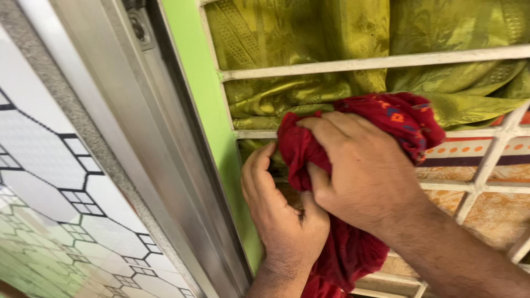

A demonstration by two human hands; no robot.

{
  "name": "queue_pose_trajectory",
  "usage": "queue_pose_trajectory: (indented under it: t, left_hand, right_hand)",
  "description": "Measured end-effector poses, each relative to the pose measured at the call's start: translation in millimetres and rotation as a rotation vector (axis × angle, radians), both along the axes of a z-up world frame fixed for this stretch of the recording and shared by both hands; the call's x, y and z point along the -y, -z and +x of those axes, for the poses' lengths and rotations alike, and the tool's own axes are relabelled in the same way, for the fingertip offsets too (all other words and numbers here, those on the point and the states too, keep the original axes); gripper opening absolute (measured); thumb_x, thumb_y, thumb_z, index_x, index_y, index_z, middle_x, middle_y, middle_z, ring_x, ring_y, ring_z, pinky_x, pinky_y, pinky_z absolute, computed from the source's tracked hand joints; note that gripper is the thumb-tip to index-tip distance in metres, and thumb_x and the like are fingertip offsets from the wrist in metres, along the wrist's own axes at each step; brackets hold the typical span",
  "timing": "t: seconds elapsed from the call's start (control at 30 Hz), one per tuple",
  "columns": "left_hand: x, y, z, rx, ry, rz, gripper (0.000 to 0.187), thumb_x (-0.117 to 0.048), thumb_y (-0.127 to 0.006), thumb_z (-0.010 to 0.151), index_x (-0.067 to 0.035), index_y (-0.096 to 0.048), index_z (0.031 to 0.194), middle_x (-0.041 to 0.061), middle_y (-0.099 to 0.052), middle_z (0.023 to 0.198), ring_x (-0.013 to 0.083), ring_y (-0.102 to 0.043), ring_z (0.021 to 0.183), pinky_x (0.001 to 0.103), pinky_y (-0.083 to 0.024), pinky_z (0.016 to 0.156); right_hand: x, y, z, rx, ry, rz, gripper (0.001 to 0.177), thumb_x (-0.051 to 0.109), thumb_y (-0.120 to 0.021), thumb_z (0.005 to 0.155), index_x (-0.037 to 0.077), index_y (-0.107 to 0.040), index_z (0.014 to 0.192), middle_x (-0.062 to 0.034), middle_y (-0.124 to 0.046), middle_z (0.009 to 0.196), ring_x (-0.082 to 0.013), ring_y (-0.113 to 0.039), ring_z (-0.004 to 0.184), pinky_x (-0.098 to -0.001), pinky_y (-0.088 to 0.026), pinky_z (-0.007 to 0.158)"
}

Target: The person cleans the white metal bars of a window grille using a red cloth. They wipe the horizontal and vertical bars systematically, moving from the lower sections to the upper sections of the grille. A spray bottle is visible on the window sill but is not used during the clip.

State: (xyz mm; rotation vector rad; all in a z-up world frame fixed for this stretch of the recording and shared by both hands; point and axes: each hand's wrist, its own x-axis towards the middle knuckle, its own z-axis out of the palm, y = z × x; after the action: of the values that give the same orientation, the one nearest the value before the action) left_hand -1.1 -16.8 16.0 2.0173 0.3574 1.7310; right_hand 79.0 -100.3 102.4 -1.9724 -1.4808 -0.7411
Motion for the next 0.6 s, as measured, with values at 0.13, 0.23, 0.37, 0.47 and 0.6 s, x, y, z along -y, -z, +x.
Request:
queue_pose_trajectory:
  t: [0.13, 0.23, 0.37, 0.47, 0.6]
  left_hand:
    - [5, -8, 4, -0.01, 0.036, 0.016, 0.057, 0.0, -0.055, 0.074, -0.001, -0.055, 0.131, 0.019, -0.058, 0.132, 0.0356, -0.054, 0.13, 0.051, -0.042, 0.115]
    - [9, -19, 6, 0.039, 0.105, 0.097, 0.046, -0.003, -0.053, 0.08, -0.003, -0.063, 0.125, 0.015, -0.062, 0.127, 0.0311, -0.056, 0.125, 0.047, -0.044, 0.114]
    - [10, -43, 13, -0.012, 0.317, 0.227, 0.026, -0.01, -0.056, 0.092, -0.004, -0.067, 0.114, 0.011, -0.067, 0.117, 0.0271, -0.061, 0.114, 0.044, -0.045, 0.108]
    - [13, -56, 24, -0.085, 0.492, 0.274, 0.021, -0.018, -0.055, 0.105, -0.003, -0.068, 0.113, 0.01, -0.067, 0.115, 0.0249, -0.064, 0.111, 0.039, -0.048, 0.105]
    - [17, -70, 51, -0.275, 0.573, 0.344, 0.027, -0.022, -0.053, 0.108, -0.004, -0.073, 0.111, 0.011, -0.067, 0.108, 0.0265, -0.065, 0.105, 0.043, -0.05, 0.1]
  right_hand:
    - [27, 3, 9, -0.011, 0.029, 0.009, 0.053, 0.008, -0.069, 0.069, 0.003, -0.065, 0.122, -0.0195, -0.069, 0.112, -0.0385, -0.066, 0.108, -0.0467, -0.053, 0.094]
    - [44, 19, 13, 0.126, 0.04, 0.067, 0.061, 0.006, -0.067, 0.066, 0.001, -0.064, 0.127, -0.0217, -0.066, 0.124, -0.04, -0.063, 0.117, -0.0466, -0.051, 0.099]
    - [60, 43, 21, 0.081, 0.074, 0.111, 0.064, -0.001, -0.064, 0.065, 0.003, -0.064, 0.129, -0.0194, -0.065, 0.131, -0.0379, -0.063, 0.12, -0.0454, -0.052, 0.099]
    - [81, 52, 27, 0.13, 0.064, 0.225, 0.064, -0.006, -0.058, 0.064, 0.003, -0.062, 0.128, -0.0181, -0.064, 0.133, -0.0372, -0.06, 0.128, -0.0467, -0.05, 0.107]
    - [105, 52, 39, 0.204, 0.127, 0.238, 0.064, -0.008, -0.057, 0.064, 0.002, -0.062, 0.127, -0.0189, -0.063, 0.134, -0.037, -0.059, 0.133, -0.048, -0.047, 0.115]
